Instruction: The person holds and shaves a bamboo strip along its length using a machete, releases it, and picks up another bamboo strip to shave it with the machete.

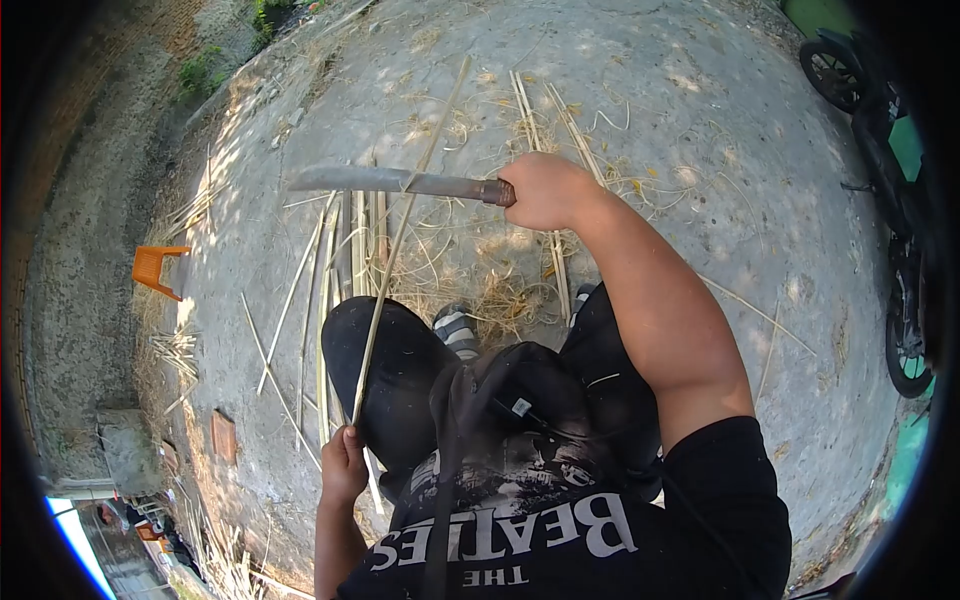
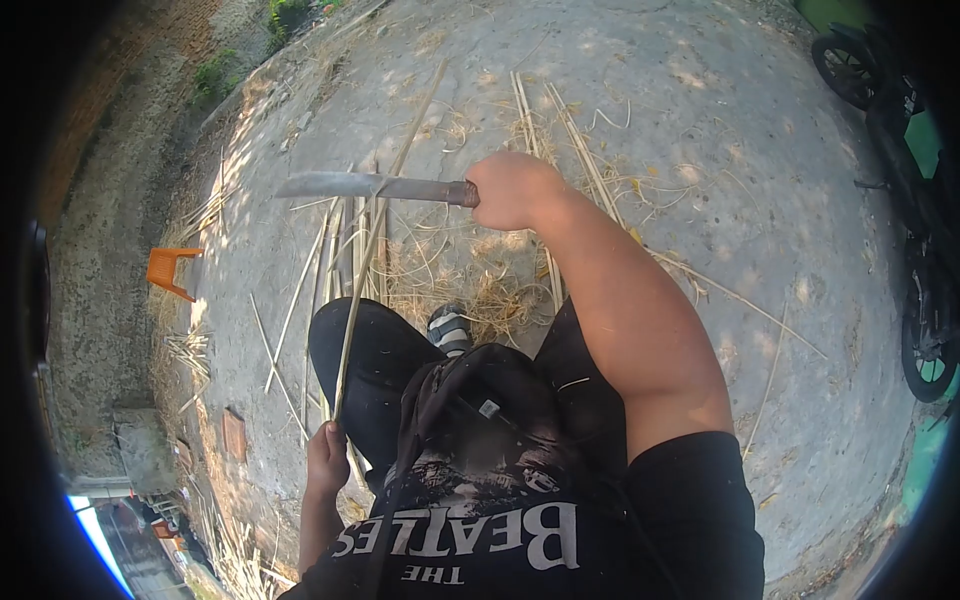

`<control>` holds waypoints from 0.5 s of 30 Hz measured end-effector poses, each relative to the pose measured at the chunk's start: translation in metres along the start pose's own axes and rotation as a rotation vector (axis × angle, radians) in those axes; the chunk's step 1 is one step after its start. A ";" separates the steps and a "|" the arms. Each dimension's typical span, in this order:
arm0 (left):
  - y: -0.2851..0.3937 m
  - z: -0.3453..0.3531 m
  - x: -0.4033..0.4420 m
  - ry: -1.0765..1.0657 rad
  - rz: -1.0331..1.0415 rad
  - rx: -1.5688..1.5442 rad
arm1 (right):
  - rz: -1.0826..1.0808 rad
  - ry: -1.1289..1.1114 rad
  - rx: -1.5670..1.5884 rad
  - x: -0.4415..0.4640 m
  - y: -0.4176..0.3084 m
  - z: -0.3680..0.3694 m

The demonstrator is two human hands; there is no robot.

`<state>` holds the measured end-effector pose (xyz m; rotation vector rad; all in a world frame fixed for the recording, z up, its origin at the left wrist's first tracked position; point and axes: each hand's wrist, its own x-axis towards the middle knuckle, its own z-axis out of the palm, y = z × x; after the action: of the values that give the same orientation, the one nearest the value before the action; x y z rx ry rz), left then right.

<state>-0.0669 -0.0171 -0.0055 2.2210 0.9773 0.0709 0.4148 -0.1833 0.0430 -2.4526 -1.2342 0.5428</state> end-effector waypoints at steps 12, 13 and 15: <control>-0.051 -0.033 -0.036 0.045 -0.068 -0.047 | 0.016 0.041 -0.115 0.019 0.041 -0.002; -0.045 -0.036 -0.035 0.040 -0.057 0.022 | 0.099 0.050 -0.110 0.019 0.042 -0.006; -0.039 -0.038 -0.032 0.031 -0.060 -0.001 | 0.116 -0.021 -0.104 0.017 0.029 -0.004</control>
<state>-0.1264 0.0018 0.0060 2.1941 1.0606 0.0789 0.4456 -0.1865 0.0302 -2.6244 -1.1603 0.5494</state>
